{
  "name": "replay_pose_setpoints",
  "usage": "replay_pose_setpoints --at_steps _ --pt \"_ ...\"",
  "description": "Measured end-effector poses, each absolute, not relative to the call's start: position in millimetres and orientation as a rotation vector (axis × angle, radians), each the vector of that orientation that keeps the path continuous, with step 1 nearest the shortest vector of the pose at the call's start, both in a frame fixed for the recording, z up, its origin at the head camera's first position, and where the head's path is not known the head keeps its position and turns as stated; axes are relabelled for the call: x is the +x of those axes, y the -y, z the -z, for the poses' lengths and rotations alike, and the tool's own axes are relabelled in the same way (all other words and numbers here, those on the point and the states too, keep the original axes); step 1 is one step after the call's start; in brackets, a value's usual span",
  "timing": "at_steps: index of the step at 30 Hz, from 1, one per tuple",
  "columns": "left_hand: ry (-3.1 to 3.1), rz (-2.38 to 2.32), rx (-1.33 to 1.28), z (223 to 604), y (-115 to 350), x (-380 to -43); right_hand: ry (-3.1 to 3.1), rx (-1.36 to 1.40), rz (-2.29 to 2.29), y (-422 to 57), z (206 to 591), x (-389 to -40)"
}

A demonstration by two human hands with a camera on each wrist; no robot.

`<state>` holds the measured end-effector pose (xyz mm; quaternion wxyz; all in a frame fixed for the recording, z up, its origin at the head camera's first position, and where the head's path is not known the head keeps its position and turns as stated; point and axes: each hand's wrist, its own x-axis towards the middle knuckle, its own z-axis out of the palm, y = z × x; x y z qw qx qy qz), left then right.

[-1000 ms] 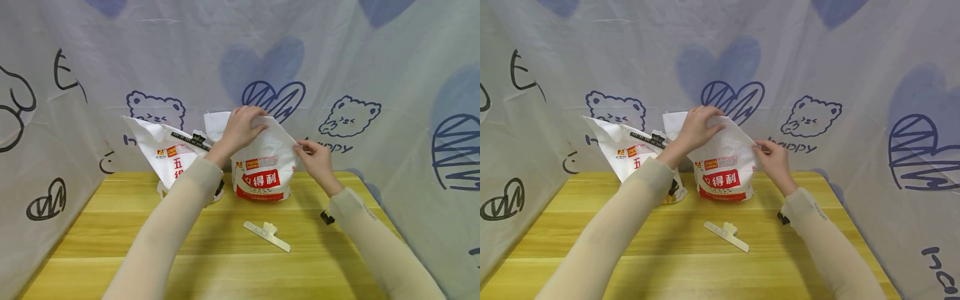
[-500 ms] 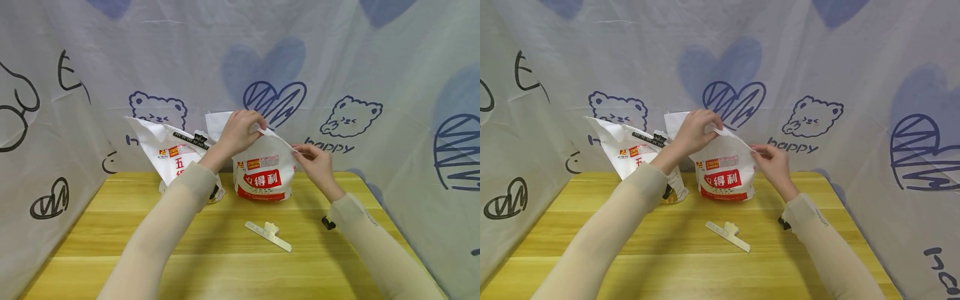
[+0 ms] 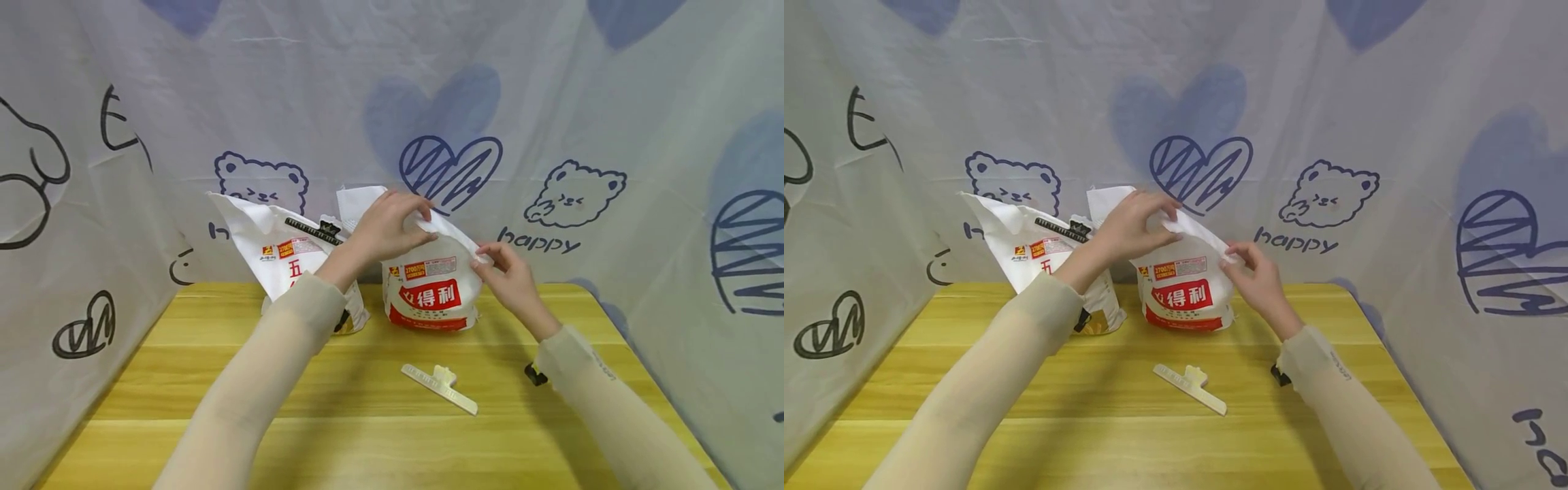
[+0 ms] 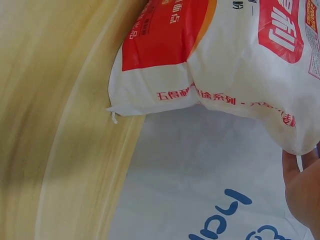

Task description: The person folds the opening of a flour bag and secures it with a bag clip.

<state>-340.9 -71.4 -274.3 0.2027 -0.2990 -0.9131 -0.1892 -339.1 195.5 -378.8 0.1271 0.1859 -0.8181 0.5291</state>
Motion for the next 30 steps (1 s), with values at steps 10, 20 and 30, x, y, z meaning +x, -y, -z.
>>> replay_pose_setpoints --at_steps 10,20,30 --pt "2.523 0.539 -0.8 279 70 -339 2.283 0.486 -1.644 -192 385 -339" --pt "2.517 0.592 -0.729 280 65 -343 2.262 0.456 -1.668 -188 389 -342" --pt "2.533 0.569 -0.708 284 66 -347 2.272 0.402 -1.664 -187 390 -344"
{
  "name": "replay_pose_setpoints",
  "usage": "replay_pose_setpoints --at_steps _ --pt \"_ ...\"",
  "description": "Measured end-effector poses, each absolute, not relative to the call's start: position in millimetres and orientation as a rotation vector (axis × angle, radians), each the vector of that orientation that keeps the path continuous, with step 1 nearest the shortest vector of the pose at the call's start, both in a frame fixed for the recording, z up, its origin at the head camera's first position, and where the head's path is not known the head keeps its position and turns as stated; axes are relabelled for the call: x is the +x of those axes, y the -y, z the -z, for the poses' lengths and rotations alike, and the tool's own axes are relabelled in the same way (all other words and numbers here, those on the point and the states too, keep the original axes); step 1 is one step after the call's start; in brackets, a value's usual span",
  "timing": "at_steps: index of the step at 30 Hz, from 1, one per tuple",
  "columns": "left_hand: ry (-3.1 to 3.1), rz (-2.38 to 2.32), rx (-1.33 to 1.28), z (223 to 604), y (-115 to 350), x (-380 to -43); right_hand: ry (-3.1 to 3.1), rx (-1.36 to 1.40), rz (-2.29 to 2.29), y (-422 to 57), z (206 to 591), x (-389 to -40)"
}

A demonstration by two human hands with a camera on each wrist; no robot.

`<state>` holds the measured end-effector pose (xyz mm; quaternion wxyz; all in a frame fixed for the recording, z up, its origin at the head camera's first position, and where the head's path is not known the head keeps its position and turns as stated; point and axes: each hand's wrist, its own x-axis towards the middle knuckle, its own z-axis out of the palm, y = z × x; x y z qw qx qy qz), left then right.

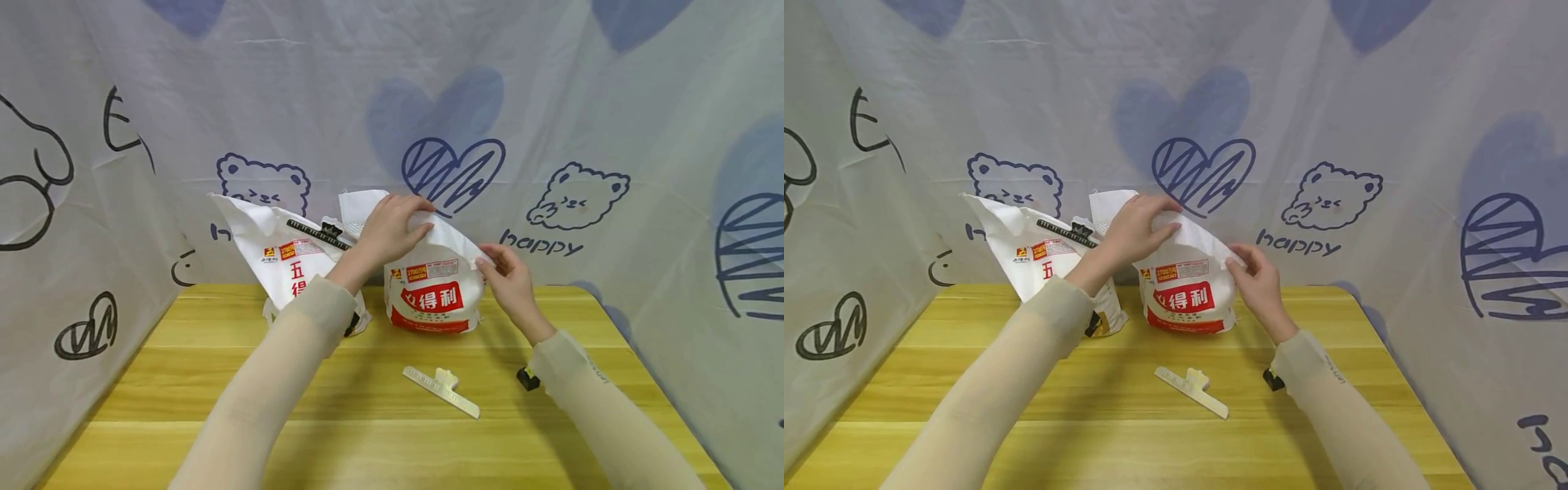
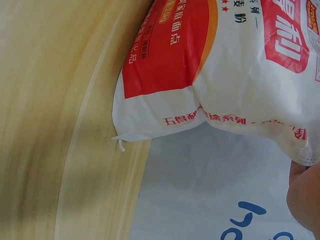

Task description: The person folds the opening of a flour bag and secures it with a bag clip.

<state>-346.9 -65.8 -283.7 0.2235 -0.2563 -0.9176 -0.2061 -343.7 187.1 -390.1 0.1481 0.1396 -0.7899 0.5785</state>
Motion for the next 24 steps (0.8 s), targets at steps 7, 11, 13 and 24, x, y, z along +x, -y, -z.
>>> replay_pose_setpoints --at_steps 7,11,13,24 --pt "2.516 0.56 -0.692 285.0 66.5 -346.4 2.248 0.396 -1.683 -186.3 390.8 -343.1" --pt "2.514 0.562 -0.685 285.4 66.0 -346.5 2.249 0.385 -1.683 -185.9 390.8 -343.0" --pt "2.512 0.561 -0.68 285.8 65.6 -346.8 2.256 0.371 -1.682 -185.7 390.2 -342.8" --pt "2.488 0.604 -0.653 286.7 63.3 -347.2 2.271 0.317 -1.665 -183.6 389.3 -342.7"
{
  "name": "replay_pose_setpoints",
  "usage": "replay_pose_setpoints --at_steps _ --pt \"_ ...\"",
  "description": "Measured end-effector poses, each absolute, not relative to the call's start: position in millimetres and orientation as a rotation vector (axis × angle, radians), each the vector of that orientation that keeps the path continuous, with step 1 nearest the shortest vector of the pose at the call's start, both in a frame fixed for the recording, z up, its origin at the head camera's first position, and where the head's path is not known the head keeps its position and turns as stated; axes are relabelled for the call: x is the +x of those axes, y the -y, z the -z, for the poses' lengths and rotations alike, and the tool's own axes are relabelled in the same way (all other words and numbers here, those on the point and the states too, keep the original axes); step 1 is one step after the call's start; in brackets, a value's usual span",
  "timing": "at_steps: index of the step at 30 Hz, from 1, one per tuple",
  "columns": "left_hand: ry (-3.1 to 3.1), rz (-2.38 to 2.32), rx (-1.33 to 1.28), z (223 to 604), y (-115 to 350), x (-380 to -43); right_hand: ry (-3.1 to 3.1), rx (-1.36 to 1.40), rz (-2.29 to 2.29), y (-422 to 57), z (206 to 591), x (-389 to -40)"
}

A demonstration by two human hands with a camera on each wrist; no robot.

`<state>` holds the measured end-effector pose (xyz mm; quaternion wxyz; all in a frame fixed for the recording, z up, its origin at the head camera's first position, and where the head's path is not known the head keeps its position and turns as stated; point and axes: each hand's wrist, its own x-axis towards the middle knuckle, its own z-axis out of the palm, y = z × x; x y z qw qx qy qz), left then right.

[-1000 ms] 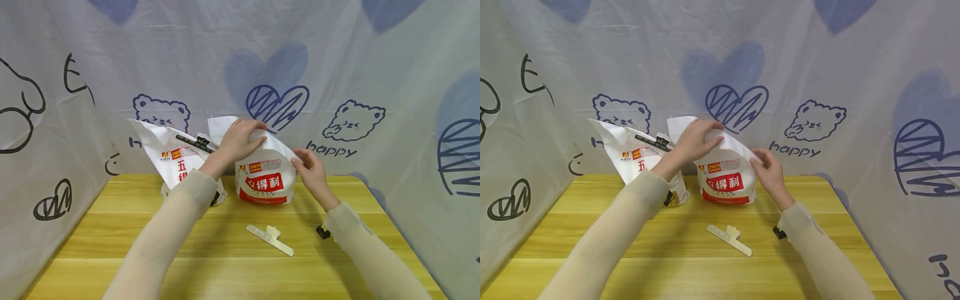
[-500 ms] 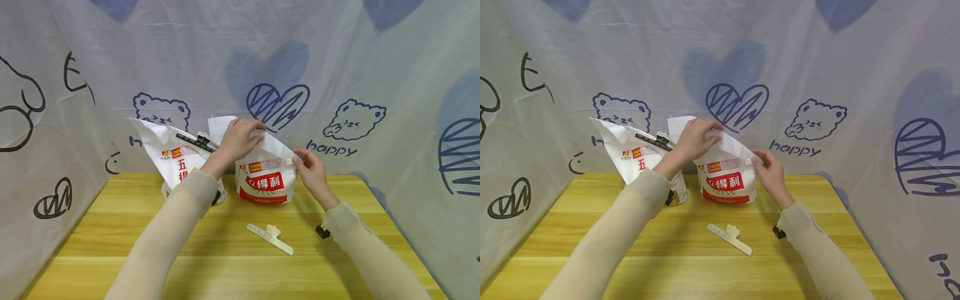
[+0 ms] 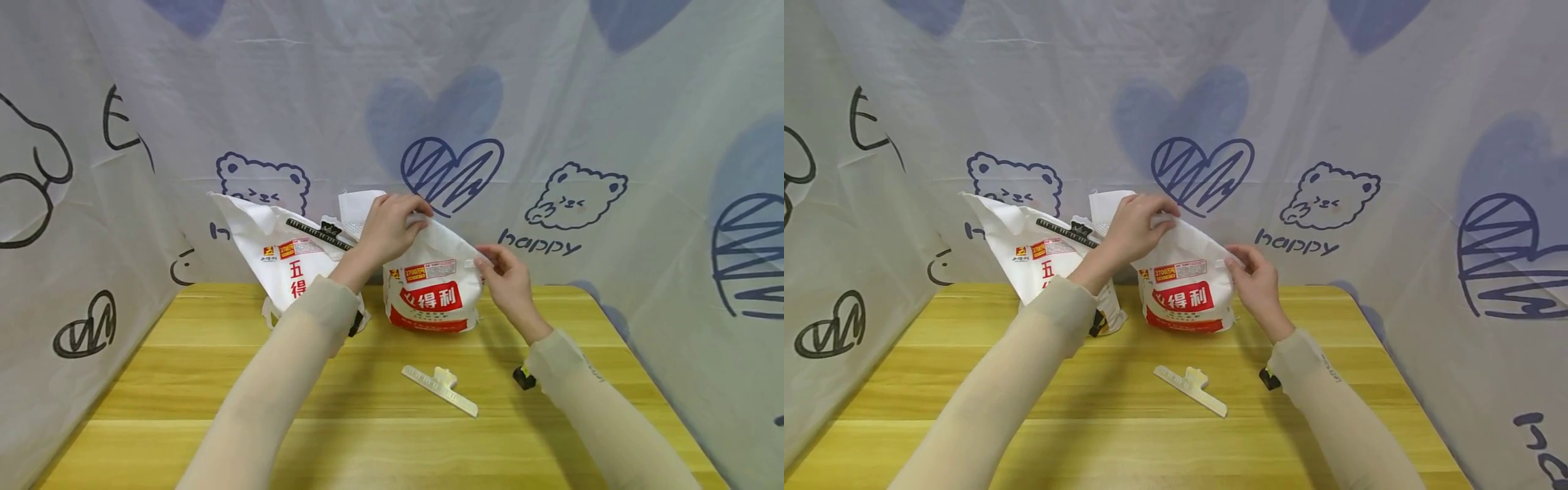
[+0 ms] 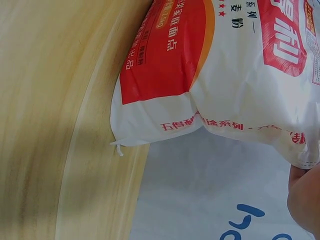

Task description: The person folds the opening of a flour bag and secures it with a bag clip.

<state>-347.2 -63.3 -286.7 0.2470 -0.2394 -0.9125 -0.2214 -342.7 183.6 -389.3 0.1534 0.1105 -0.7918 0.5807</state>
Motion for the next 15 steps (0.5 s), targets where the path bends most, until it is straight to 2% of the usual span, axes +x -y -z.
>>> replay_pose_setpoints --at_steps 15 --pt "2.476 0.657 -0.644 288.0 63.2 -345.5 2.303 0.289 -1.662 -185.9 384.8 -336.9"
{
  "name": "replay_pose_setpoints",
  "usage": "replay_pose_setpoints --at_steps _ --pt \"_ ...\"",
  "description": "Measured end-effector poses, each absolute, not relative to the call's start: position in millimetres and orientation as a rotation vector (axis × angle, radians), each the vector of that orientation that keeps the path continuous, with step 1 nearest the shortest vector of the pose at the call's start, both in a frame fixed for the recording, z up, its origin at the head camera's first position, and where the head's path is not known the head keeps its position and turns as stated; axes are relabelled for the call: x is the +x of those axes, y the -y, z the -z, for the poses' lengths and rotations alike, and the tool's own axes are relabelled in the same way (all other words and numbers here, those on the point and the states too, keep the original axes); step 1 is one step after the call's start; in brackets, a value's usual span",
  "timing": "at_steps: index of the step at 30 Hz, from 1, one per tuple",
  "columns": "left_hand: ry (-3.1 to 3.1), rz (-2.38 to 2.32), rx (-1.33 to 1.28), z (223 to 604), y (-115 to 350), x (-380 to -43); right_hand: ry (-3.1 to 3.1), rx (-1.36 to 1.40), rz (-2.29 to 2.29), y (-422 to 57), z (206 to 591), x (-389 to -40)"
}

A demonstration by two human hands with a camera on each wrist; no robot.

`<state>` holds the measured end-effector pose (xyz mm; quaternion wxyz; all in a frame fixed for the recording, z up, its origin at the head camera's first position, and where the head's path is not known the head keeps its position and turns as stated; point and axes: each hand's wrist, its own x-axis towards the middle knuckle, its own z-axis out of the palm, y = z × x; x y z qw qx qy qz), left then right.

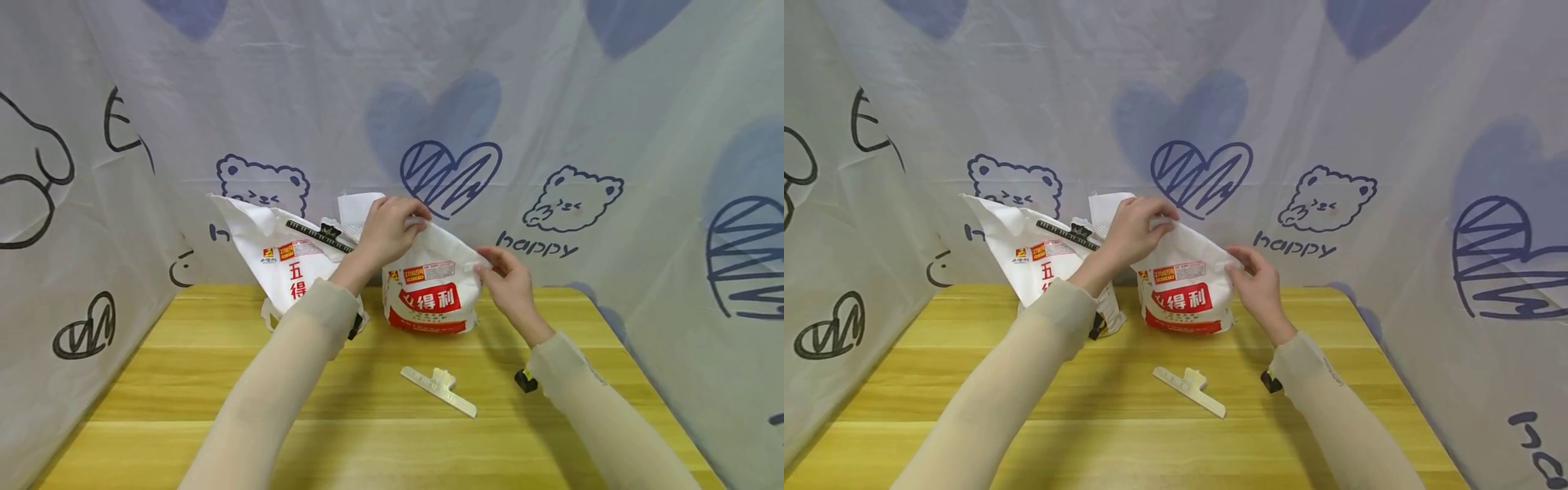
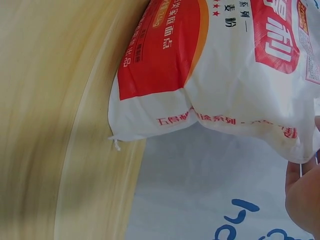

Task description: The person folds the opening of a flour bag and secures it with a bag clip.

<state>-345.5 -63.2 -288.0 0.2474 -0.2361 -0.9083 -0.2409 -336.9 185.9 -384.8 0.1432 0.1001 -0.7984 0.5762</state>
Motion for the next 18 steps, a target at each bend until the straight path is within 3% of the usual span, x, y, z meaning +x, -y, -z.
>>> replay_pose_setpoints --at_steps 18 --pt "2.453 0.658 -0.672 289 65 -342 2.231 0.564 -1.497 -200 386 -311"
